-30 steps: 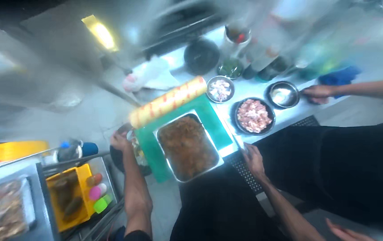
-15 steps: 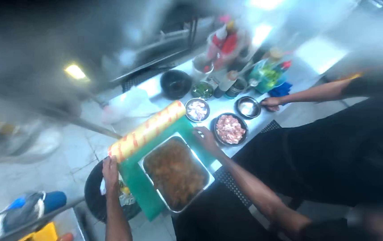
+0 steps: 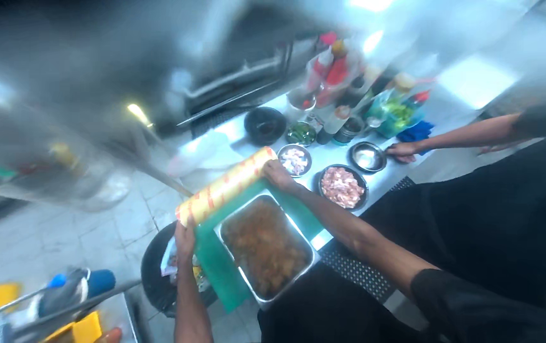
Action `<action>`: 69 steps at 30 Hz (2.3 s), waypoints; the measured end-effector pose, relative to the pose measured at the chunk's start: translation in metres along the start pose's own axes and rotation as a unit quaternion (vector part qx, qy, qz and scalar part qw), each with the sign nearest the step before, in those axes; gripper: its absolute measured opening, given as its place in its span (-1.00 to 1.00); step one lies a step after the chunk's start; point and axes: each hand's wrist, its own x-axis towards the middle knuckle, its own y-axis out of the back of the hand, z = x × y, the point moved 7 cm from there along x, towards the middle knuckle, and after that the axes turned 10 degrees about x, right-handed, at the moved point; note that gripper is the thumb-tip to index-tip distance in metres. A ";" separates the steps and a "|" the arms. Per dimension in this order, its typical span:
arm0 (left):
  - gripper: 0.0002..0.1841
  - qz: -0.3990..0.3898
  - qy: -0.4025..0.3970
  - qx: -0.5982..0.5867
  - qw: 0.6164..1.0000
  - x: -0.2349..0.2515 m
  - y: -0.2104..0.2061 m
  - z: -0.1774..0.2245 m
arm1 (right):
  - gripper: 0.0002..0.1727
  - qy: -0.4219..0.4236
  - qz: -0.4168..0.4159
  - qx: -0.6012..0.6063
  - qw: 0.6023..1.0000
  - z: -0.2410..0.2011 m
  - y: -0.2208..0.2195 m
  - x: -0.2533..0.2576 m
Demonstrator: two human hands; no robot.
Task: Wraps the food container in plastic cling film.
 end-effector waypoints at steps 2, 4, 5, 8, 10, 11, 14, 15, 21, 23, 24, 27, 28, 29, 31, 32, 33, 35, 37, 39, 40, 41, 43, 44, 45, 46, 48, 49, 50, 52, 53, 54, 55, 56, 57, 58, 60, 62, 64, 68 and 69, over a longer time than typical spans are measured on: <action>-0.48 0.015 0.029 0.001 0.999 0.001 0.008 0.008 | -0.73 0.037 -0.041 0.028 0.998 0.003 -0.005 0.000; -0.39 0.035 0.098 -0.005 0.995 0.003 0.016 0.015 | -0.70 0.047 -0.073 0.084 0.993 0.012 -0.007 0.000; -0.32 0.043 0.136 -0.008 0.990 0.006 0.020 0.015 | -0.72 0.044 -0.068 0.111 0.991 0.014 -0.004 0.002; -0.22 0.008 0.207 0.010 0.978 0.014 0.037 0.007 | -0.70 0.001 -0.059 0.144 0.988 0.011 0.010 0.015; -0.19 -0.009 0.214 0.079 0.974 0.021 0.048 -0.003 | -0.61 -0.036 -0.077 0.134 0.987 0.001 0.019 0.029; -0.18 0.006 0.220 0.133 0.966 0.023 0.054 -0.003 | -0.53 -0.058 -0.089 0.121 0.987 -0.006 0.022 0.036; -0.12 0.118 0.197 0.252 0.940 0.004 0.067 0.023 | -0.34 -0.070 -0.102 0.078 0.989 0.002 0.002 0.061; -0.08 0.159 0.153 0.257 0.941 -0.005 0.067 0.037 | -0.33 -0.056 -0.101 0.072 0.991 0.008 -0.009 0.071; -0.15 0.098 -0.107 0.323 0.935 -0.029 0.028 0.035 | -0.31 -0.096 -0.160 0.057 0.981 0.007 -0.026 0.096; -0.30 0.087 -0.111 0.346 0.927 -0.030 0.027 0.031 | -0.39 -0.097 -0.188 0.047 0.976 0.006 -0.028 0.099; -0.36 0.088 -0.110 0.355 0.924 -0.030 0.029 0.032 | -0.46 -0.084 -0.197 0.043 0.976 0.006 -0.028 0.098; -0.43 0.098 -0.110 0.370 0.917 -0.029 0.031 0.037 | -0.61 -0.051 -0.192 0.114 0.973 -0.007 -0.008 0.091; -0.45 0.098 -0.112 0.372 0.916 -0.029 0.031 0.036 | -0.62 -0.044 -0.168 0.150 0.973 -0.005 -0.004 0.089; -0.48 0.099 -0.114 0.372 0.916 -0.029 0.030 0.034 | -0.61 -0.034 -0.145 0.172 0.974 0.000 -0.003 0.088; -0.53 0.104 -0.126 0.367 0.916 -0.030 0.032 0.034 | -0.55 -0.028 -0.135 0.160 0.977 -0.002 0.000 0.085; -0.55 0.102 -0.127 0.360 0.919 -0.030 0.033 0.033 | -0.54 -0.024 -0.133 0.139 0.981 -0.001 -0.005 0.084; -0.58 0.101 -0.129 0.348 0.923 -0.031 0.034 0.033 | -0.56 -0.019 -0.124 0.114 0.985 0.003 -0.012 0.084; -0.63 0.106 -0.141 0.317 0.932 -0.032 0.038 0.032 | -0.61 -0.034 -0.112 0.101 0.988 0.007 -0.021 0.086; -0.68 0.116 -0.164 0.295 0.934 -0.032 0.042 0.033 | -0.69 -0.063 -0.104 0.107 0.987 0.006 -0.022 0.087; -0.71 0.124 -0.175 0.290 0.933 -0.034 0.043 0.031 | -0.74 -0.076 -0.075 0.105 0.989 0.006 -0.024 0.088; -0.73 0.131 -0.181 0.291 0.930 -0.034 0.043 0.030 | -0.74 -0.071 -0.063 0.096 0.991 0.003 -0.025 0.088; -0.74 0.138 -0.190 0.294 0.926 -0.035 0.041 0.029 | -0.74 -0.060 -0.056 0.077 0.994 0.000 -0.026 0.088; -0.78 0.152 -0.204 0.290 0.923 -0.037 0.040 0.031 | -0.73 -0.047 -0.051 0.038 0.997 -0.005 -0.031 0.086; -0.80 0.163 -0.207 0.283 0.922 -0.038 0.039 0.034 | -0.70 -0.044 -0.051 0.036 0.997 -0.004 -0.034 0.085; -0.82 0.174 -0.205 0.278 0.922 -0.039 0.039 0.037 | -0.67 -0.043 -0.054 0.048 0.996 -0.001 -0.036 0.083; -0.82 0.185 -0.201 0.276 0.921 -0.039 0.038 0.038 | -0.65 -0.036 -0.049 0.072 0.996 0.004 -0.038 0.080; -0.80 0.201 -0.197 0.290 0.915 -0.039 0.036 0.041 | -0.66 -0.019 -0.048 0.138 0.989 0.009 -0.035 0.072; -0.76 0.200 -0.197 0.306 0.910 -0.040 0.033 0.043 | -0.66 -0.014 -0.068 0.170 0.983 0.002 -0.025 0.065; -0.72 0.195 -0.197 0.322 0.905 -0.042 0.030 0.045 | -0.64 -0.013 -0.098 0.199 0.975 -0.008 -0.014 0.058; -0.64 0.157 -0.166 0.338 0.913 -0.054 0.018 0.047 | -0.64 0.019 -0.120 0.224 0.967 -0.010 -0.015 0.043; -0.63 0.125 -0.137 0.337 0.923 -0.061 0.012 0.050 | -0.62 0.021 -0.136 0.238 0.961 -0.008 -0.021 0.036; -0.62 0.082 -0.110 0.332 0.933 -0.068 0.005 0.052 | -0.60 0.019 -0.150 0.247 0.957 -0.009 -0.026 0.028; -0.61 0.030 -0.090 0.320 0.943 -0.075 -0.003 0.052 | -0.60 0.011 -0.162 0.246 0.956 -0.011 -0.030 0.019; -0.61 -0.009 -0.086 0.304 0.949 -0.080 -0.010 0.053 | -0.60 -0.003 -0.172 0.245 0.954 -0.014 -0.034 0.012; -0.62 -0.031 -0.096 0.288 0.952 -0.080 -0.014 0.053 | -0.59 -0.011 -0.180 0.247 0.952 -0.017 -0.038 0.008; -0.61 -0.043 -0.109 0.281 0.953 -0.077 -0.017 0.051 | -0.58 -0.010 -0.188 0.249 0.950 -0.017 -0.045 0.007; -0.50 -0.097 -0.123 0.284 0.946 -0.059 -0.017 0.050 | -0.55 0.024 -0.214 0.237 0.948 -0.015 -0.055 0.012; -0.52 -0.167 -0.126 0.295 0.932 -0.043 -0.009 0.060 | -0.62 0.078 -0.233 0.183 0.952 -0.021 -0.053 0.020; -0.58 -0.182 -0.132 0.283 0.933 -0.031 0.007 0.072 | -0.66 0.109 -0.236 0.132 0.956 -0.037 -0.035 0.031; -0.63 -0.129 -0.161 0.236 0.950 -0.038 0.049 0.105 | -0.68 0.136 -0.204 0.199 0.949 -0.063 0.017 0.030; -0.65 -0.120 -0.172 0.225 0.952 -0.051 0.060 0.116 | -0.68 0.144 -0.185 0.230 0.945 -0.068 0.032 0.022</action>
